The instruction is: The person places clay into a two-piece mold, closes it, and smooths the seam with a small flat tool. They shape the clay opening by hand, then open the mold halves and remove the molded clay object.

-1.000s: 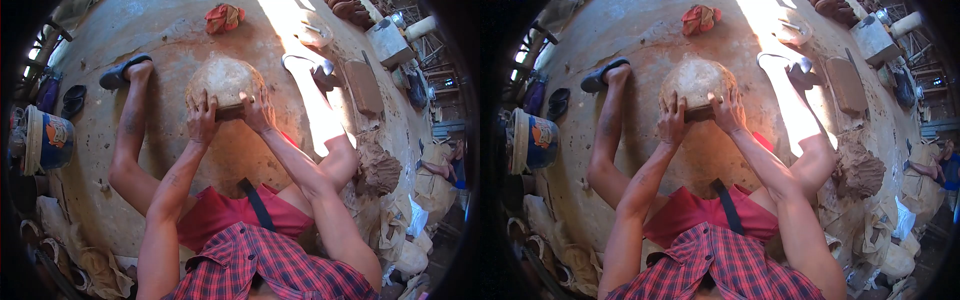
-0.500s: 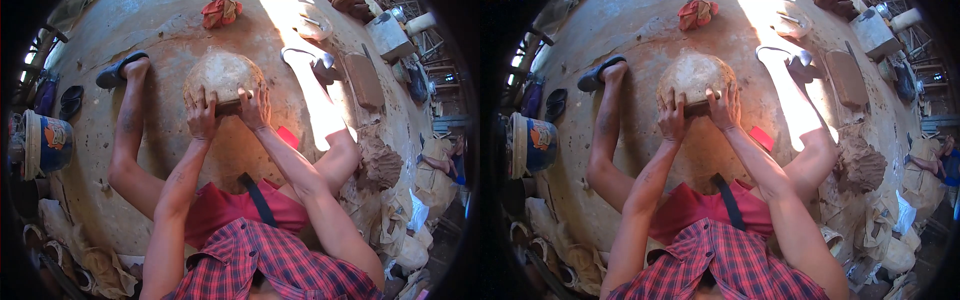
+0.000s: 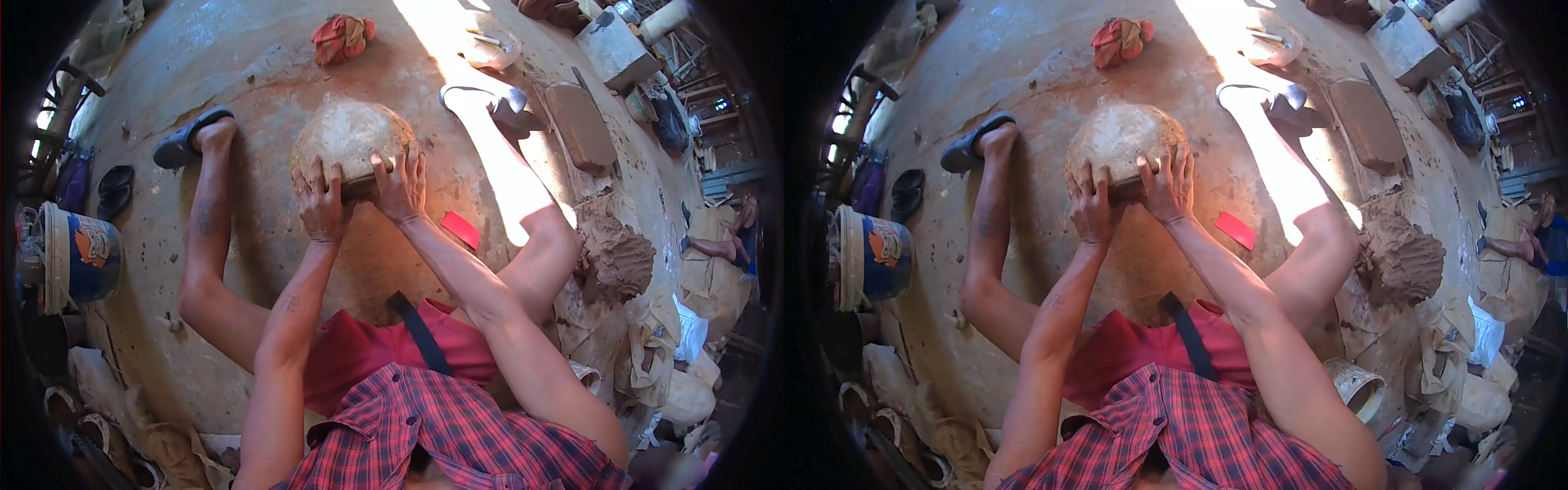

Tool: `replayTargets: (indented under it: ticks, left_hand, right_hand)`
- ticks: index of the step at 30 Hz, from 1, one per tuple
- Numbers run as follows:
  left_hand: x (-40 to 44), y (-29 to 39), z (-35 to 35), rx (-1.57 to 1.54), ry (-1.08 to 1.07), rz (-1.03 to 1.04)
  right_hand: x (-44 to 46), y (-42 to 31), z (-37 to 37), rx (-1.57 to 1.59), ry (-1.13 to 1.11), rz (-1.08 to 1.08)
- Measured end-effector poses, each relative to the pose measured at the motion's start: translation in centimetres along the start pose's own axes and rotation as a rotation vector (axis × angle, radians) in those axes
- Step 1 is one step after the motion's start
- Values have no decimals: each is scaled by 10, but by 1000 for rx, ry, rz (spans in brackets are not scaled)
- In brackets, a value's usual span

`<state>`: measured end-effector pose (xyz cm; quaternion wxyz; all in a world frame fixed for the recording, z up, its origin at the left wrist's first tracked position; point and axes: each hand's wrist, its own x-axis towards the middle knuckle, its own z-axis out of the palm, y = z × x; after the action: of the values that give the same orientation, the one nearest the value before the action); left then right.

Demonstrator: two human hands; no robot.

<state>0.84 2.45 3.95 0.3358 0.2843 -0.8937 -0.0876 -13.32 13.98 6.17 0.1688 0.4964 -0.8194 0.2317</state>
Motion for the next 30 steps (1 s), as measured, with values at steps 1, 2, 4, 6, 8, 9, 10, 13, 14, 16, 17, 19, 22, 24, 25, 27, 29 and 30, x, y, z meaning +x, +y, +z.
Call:
replayTargets:
  ticks: [1,2,4,6,8,9,10,13,14,16,17,19,22,24,25,27,29,30]
  left_hand:
    - [1,0,-6,-13,-58,-2]
    - [-2,-1,-11,-26,-124,-11]
    - [-4,-5,-17,-28,-170,-11]
    - [1,-7,-17,-32,-210,-9]
    - [-1,-1,-17,-27,-180,-39]
    - [-1,1,-19,-32,-175,-30]
    - [0,-1,-24,-41,-206,-21]
    - [0,-7,-34,-54,-266,-10]
    - [1,-6,-34,-69,-281,-13]
    - [4,-5,-32,-68,-262,-23]
    - [1,-1,-31,-71,-251,-37]
    - [1,-7,-34,-104,-268,-24]
    - [5,-23,-41,-142,-286,-32]
    - [6,-32,-37,-167,-290,-68]
    - [6,-36,-34,-174,-277,-54]
    - [1,-38,-29,-183,-278,-53]
    - [3,-38,-32,-178,-252,-32]
    - [6,-37,-33,-172,-236,-28]
  right_hand:
    - [2,-4,-7,-4,11,1]
    - [1,-8,-12,-13,-23,7]
    - [-2,-9,-3,-18,-62,16]
    - [1,-5,16,-90,36,1]
    - [-5,-3,23,-103,34,2]
    - [-3,-1,22,-116,48,-2]
    - [2,-5,11,-120,61,-3]
    - [-3,-19,-2,-8,-22,49]
    - [-2,-19,0,-26,-7,47]
    - [0,-14,8,-49,10,46]
    - [-2,-12,12,-47,29,28]
    - [-3,-11,3,-47,50,12]
    - [-5,-2,-11,46,-19,-31]
    - [-1,21,-13,-20,-77,-45]
    - [0,28,-9,-21,-93,-41]
    - [0,39,-2,44,-79,-45]
    - [-4,38,0,20,-69,-55]
    - [4,36,-5,-10,-41,-78]
